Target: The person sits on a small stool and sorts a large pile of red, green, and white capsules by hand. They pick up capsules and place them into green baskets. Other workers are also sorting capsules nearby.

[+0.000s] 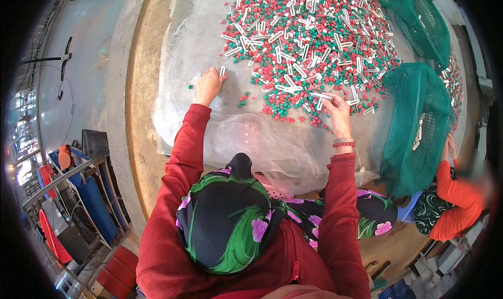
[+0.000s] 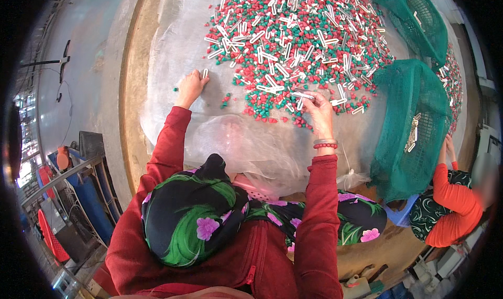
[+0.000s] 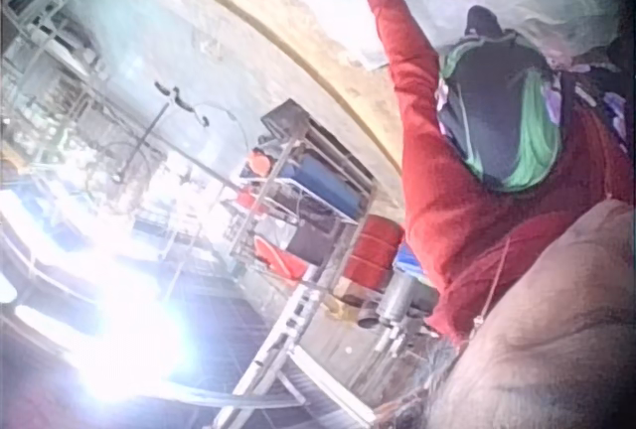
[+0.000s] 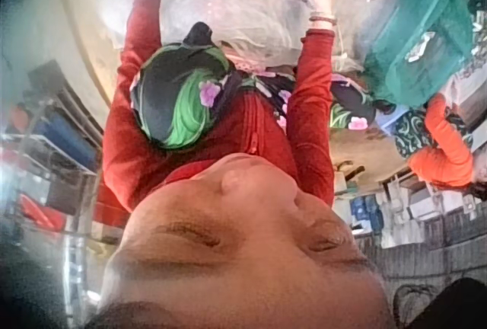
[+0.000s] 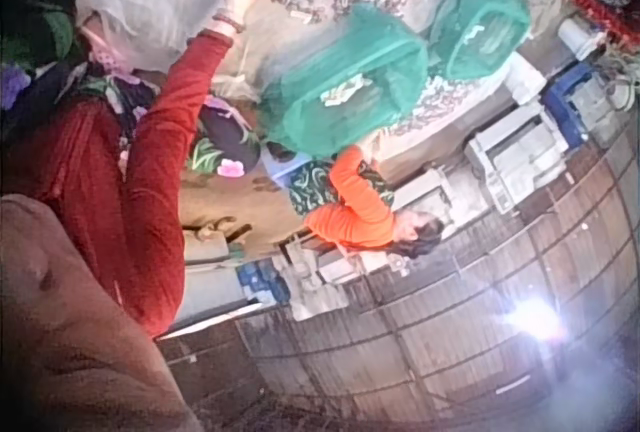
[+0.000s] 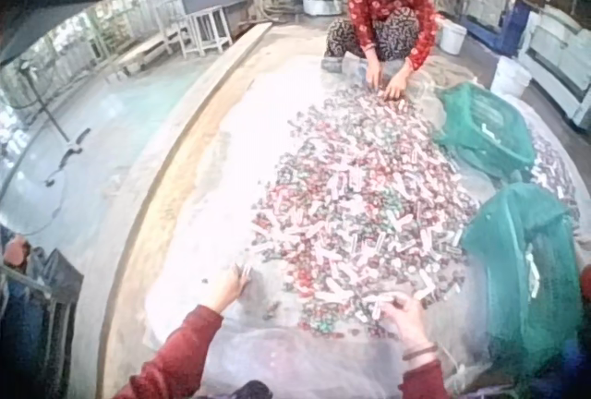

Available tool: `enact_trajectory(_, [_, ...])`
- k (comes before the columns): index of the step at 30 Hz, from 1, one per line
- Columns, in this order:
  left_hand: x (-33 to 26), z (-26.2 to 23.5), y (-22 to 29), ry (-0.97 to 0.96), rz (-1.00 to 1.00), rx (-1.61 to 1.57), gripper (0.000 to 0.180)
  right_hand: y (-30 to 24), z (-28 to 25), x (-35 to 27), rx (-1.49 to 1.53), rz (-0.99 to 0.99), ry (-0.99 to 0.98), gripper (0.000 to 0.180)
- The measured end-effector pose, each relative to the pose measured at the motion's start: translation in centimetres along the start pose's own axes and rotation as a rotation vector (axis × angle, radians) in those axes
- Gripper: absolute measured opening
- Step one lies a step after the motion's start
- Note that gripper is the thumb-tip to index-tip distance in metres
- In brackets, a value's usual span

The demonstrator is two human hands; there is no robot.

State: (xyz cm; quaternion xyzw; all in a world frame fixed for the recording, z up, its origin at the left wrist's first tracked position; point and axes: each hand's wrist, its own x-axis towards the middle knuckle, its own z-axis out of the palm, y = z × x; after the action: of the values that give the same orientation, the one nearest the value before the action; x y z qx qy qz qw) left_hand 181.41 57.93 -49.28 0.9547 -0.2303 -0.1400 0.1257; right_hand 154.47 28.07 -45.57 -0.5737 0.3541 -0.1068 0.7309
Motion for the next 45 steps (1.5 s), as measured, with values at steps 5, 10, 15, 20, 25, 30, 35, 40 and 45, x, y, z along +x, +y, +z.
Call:
enact_trajectory(5, [-0.5, -3.2, 2.9, -0.165, 0.033, -0.589, 0.013, 0.4, 1.4, -2.3, 0.089, -0.02, 0.182, 0.038])
enact_trajectory(10, [-1.8, -5.9, 10.3, -0.796, 0.078, -1.848, 0.032, 2.1, 0.3, -4.3, 0.538, 0.131, 0.164, 0.037])
enact_trajectory(15, [0.5, -3.7, 16.3, -1.001, 0.294, -1.22, 0.028, 1.1, -1.4, -5.7, 0.744, 0.175, 0.154, 0.02])
enact_trajectory(20, [0.5, 2.6, 18.8, -0.298, 0.71, 0.038, 0.037, -0.6, -1.7, -3.8, -0.172, 0.214, 0.221, 0.027])
enact_trajectory(25, [0.6, 3.4, 18.6, -0.261, 0.78, 0.096, 0.031, 0.6, 1.7, -1.5, -1.123, -0.394, 0.054, 0.043])
enact_trajectory(30, [0.8, -0.7, 18.6, -0.727, 0.372, -0.754, 0.01, 1.6, 2.1, -0.6, -1.244, -0.286, 0.0, 0.026])
enact_trajectory(35, [0.4, -1.3, 19.2, -1.092, 0.147, -1.487, 0.017, 0.9, 0.3, -2.7, -0.162, 0.164, 0.093, 0.01])
enact_trajectory(40, [1.5, 4.2, 23.7, -0.393, 0.874, -0.483, 0.03, 1.0, -3.0, -7.3, 0.657, 0.069, 0.04, 0.019])
enact_trajectory(45, [1.7, 8.1, 26.3, -0.238, 1.04, 0.073, 0.022, -0.8, -5.4, -7.0, 0.557, 0.133, -0.02, 0.021])
